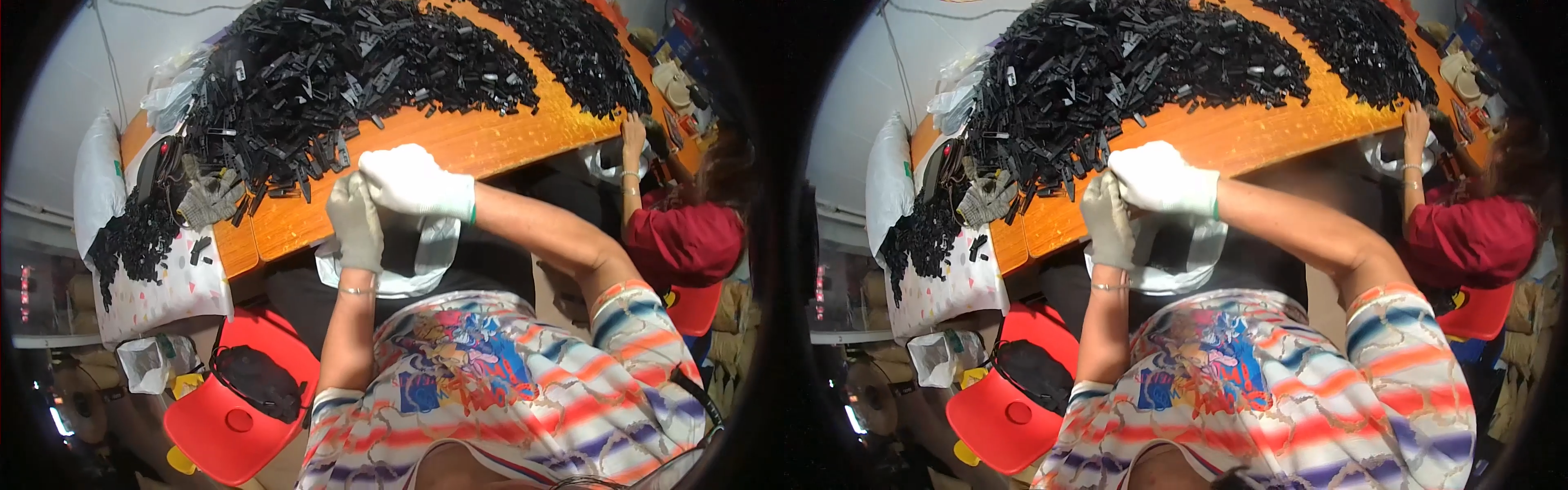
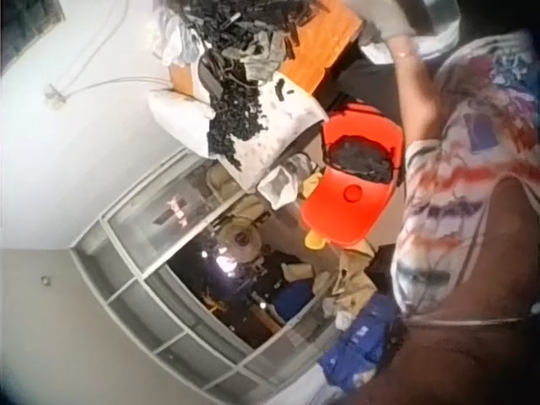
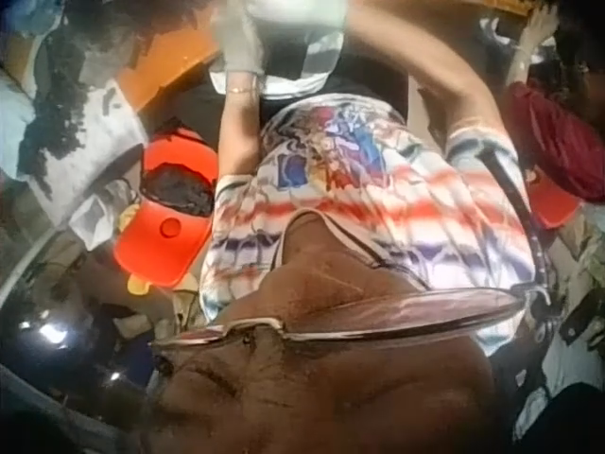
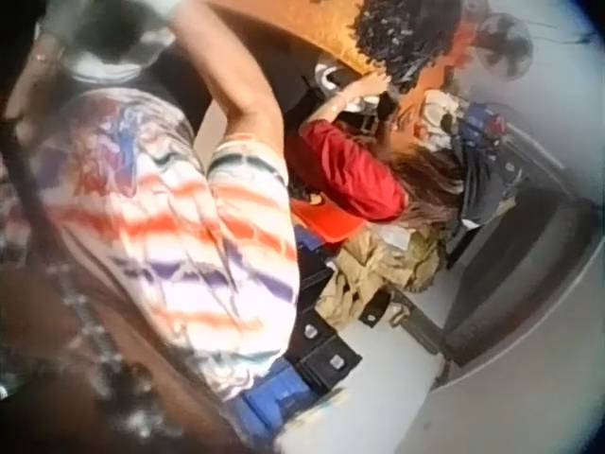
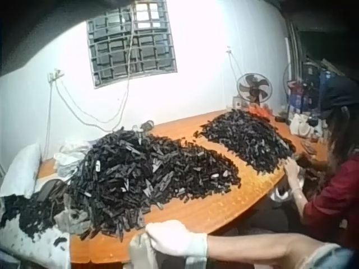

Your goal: Sorting and inspecting small black plastic components on a wooden workbench and placing them into a bag.

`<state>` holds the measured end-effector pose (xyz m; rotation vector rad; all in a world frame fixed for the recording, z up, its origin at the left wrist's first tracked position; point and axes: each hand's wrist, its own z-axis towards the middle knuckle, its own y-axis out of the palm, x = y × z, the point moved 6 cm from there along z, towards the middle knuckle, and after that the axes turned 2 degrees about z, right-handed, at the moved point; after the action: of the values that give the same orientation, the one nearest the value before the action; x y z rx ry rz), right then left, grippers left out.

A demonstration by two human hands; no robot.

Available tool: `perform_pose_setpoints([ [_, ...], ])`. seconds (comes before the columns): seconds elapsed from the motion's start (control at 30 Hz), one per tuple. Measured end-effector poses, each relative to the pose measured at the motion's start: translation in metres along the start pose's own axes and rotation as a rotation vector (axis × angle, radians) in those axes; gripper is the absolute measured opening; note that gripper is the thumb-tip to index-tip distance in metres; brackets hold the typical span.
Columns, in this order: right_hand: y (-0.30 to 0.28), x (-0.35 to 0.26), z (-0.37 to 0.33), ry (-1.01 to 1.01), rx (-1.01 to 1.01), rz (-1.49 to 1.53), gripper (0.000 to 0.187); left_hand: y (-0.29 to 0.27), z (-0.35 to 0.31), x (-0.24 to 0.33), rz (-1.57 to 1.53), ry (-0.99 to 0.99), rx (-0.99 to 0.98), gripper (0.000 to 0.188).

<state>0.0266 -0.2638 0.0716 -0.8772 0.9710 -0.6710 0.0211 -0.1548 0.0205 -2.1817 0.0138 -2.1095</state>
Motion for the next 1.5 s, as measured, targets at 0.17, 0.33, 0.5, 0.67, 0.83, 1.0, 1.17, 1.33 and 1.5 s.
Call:
perform_pose_setpoints([
  [0.17, -0.002, 0.01, -0.003, 0.084, -0.055, 0.018, 0.016, 0.003, 0.002, -0.009, -0.106, -0.088, -0.098, 0.024],
  [0.33, -0.014, 0.026, -0.005, 0.163, -0.237, 0.204, 0.024, -0.007, -0.001, -0.002, -0.194, -0.073, -0.366, 0.026],
  [0.5, -0.024, 0.034, -0.006, 0.136, -0.349, 0.494, 0.033, -0.011, -0.007, -0.003, -0.217, -0.2, -0.369, 0.023],
  [0.67, -0.012, 0.02, -0.01, 0.156, -0.102, 0.288, 0.033, -0.021, -0.001, -0.026, -0.384, -0.207, -0.25, 0.025],
  [0.83, -0.002, 0.003, -0.044, 0.099, -0.01, 0.193, 0.029, -0.016, -0.008, -0.019, -0.568, -0.217, -0.277, 0.029],
  [1.0, -0.019, 0.015, -0.028, 0.45, -0.007, 0.778, 0.033, -0.016, -0.014, -0.021, -0.636, -0.271, -0.349, 0.028],
  [1.17, 0.02, 0.019, -0.031, 0.415, -0.051, 1.037, 0.023, 0.003, -0.029, -0.018, -0.651, -0.287, -0.444, 0.027],
  [1.33, 0.012, 0.012, -0.033, 0.49, -0.126, 0.823, 0.02, -0.003, -0.041, -0.03, -0.622, -0.342, -0.431, 0.031],
  [1.5, 0.023, 0.03, -0.029, -0.053, -0.26, 0.768, 0.024, -0.025, -0.052, -0.035, 0.132, 0.025, -0.297, 0.031],
])
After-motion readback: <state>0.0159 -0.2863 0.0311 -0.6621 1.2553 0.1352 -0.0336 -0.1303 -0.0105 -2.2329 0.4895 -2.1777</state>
